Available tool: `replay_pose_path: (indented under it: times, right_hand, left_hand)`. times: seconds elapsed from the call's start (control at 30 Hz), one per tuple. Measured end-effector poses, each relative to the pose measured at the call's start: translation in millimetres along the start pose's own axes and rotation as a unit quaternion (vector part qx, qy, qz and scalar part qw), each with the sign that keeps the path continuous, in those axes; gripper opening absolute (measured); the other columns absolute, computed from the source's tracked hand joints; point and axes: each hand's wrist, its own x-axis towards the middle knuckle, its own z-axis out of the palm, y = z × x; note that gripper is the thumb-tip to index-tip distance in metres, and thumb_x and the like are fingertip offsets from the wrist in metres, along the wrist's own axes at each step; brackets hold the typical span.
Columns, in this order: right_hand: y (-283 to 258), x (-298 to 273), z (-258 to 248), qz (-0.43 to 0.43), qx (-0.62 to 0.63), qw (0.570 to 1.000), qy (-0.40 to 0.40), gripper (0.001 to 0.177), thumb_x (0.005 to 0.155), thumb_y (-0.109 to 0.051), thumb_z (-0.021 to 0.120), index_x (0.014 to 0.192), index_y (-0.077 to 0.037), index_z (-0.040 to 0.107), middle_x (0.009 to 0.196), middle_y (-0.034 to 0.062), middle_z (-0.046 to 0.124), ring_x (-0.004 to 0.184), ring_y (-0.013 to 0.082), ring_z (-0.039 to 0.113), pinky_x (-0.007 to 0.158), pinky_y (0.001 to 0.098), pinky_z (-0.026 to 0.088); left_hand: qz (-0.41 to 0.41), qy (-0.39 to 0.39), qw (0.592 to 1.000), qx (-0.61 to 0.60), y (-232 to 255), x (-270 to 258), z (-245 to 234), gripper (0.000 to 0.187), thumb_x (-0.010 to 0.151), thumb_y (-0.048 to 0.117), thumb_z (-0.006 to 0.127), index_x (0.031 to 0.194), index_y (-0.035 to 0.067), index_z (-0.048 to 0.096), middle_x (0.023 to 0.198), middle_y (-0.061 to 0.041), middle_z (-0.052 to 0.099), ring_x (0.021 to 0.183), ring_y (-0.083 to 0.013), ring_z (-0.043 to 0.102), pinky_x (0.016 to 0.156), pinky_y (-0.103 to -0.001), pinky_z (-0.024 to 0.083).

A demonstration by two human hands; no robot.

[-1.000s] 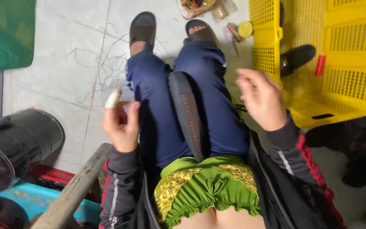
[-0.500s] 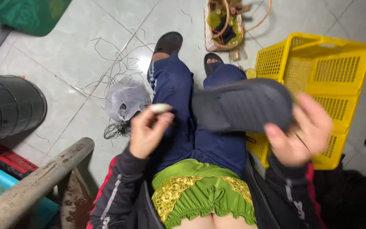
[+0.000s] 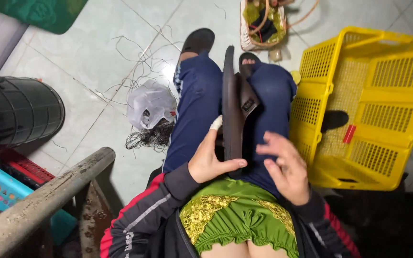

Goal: Hand-sewing a shoe sole to the upper part of a shoe using a needle and thread.

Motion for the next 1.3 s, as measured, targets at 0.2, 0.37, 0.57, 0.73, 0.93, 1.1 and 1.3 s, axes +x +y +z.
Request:
replay_pose_path:
  times: [0.2, 0.37, 0.57, 0.73, 0.93, 1.1, 1.3]
  right_hand:
    - [51, 10, 44, 0.175, 0.209, 0.962, 0.01, 0.056, 0.096, -0.016, 0.049, 0.145, -0.001, 0.028, 0.126, 0.0189, 0.057, 0.049, 0.0097, 0.057, 0.037, 0.016, 0.045]
    - [58, 10, 43, 0.227, 0.26, 0.938, 0.001, 0.057, 0.089, -0.009, 0.059, 0.141, 0.001, 0.036, 0.123, 0.0216, 0.057, 0.039, 0.0089, 0.052, 0.03, 0.015, 0.042]
    - [58, 3, 23, 0.225, 0.181, 0.957, -0.023, 0.054, 0.083, -0.004, 0.066, 0.133, -0.001, 0.045, 0.105, 0.0174, 0.058, 0.066, 0.0152, 0.061, 0.037, 0.0187, 0.047]
    - [65, -15, 23, 0.086, 0.135, 0.987, 0.006, 0.037, 0.08, 0.008, 0.06, 0.114, 0.006, 0.047, 0.105, 0.0181, 0.051, 0.069, 0.0233, 0.061, 0.05, 0.0257, 0.05]
    - [49, -26, 7, -0.078, -0.086, 0.988, -0.099, 0.045, 0.085, -0.004, 0.063, 0.129, 0.0, 0.056, 0.097, 0.0089, 0.063, 0.072, 0.0244, 0.066, 0.054, 0.0337, 0.054]
    - [30, -28, -9, -0.12, -0.253, 0.946, -0.164, 0.037, 0.092, -0.017, 0.055, 0.129, -0.017, 0.06, 0.084, 0.0029, 0.056, 0.07, 0.0249, 0.062, 0.052, 0.0367, 0.051]
    - [35, -29, -8, -0.145, -0.319, 0.922, -0.165, 0.034, 0.095, -0.02, 0.049, 0.127, -0.021, 0.062, 0.084, 0.0024, 0.054, 0.068, 0.0245, 0.059, 0.054, 0.0359, 0.05]
  left_hand:
    - [0.082, 0.014, 0.972, 0.221, -22, -6, 6, 0.103, 0.072, 0.053, 0.075, 0.148, 0.006, 0.023, 0.135, -0.025, 0.04, 0.102, -0.0517, 0.058, 0.078, -0.058, 0.054]
    - [0.091, 0.023, 0.944, 0.316, -21, -12, 1, 0.108, 0.069, 0.06, 0.074, 0.148, 0.005, 0.026, 0.135, -0.022, 0.045, 0.102, -0.0452, 0.061, 0.077, -0.052, 0.055]
    - [0.154, 0.002, 0.918, 0.366, -25, -17, -5, 0.11, 0.065, 0.059, 0.077, 0.145, -0.001, 0.031, 0.135, -0.02, 0.046, 0.116, -0.0378, 0.056, 0.085, -0.042, 0.053]
    - [0.157, -0.046, 0.946, 0.281, -45, -21, 1, 0.112, 0.067, 0.043, 0.082, 0.148, -0.003, 0.02, 0.147, -0.027, 0.029, 0.13, -0.0462, 0.039, 0.092, -0.051, 0.048]
    - [0.259, 0.065, 0.923, 0.277, -63, -18, 9, 0.095, 0.069, 0.046, 0.081, 0.144, 0.007, 0.038, 0.145, -0.016, 0.041, 0.13, -0.0325, 0.048, 0.099, -0.036, 0.047]
    - [0.276, 0.079, 0.91, 0.299, -67, -13, 14, 0.094, 0.068, 0.045, 0.083, 0.144, 0.011, 0.039, 0.144, -0.014, 0.042, 0.128, -0.0315, 0.05, 0.099, -0.037, 0.048]
    - [0.302, 0.075, 0.911, 0.272, -74, -10, 15, 0.092, 0.07, 0.043, 0.084, 0.144, 0.01, 0.04, 0.145, -0.015, 0.042, 0.127, -0.0329, 0.052, 0.1, -0.038, 0.048]
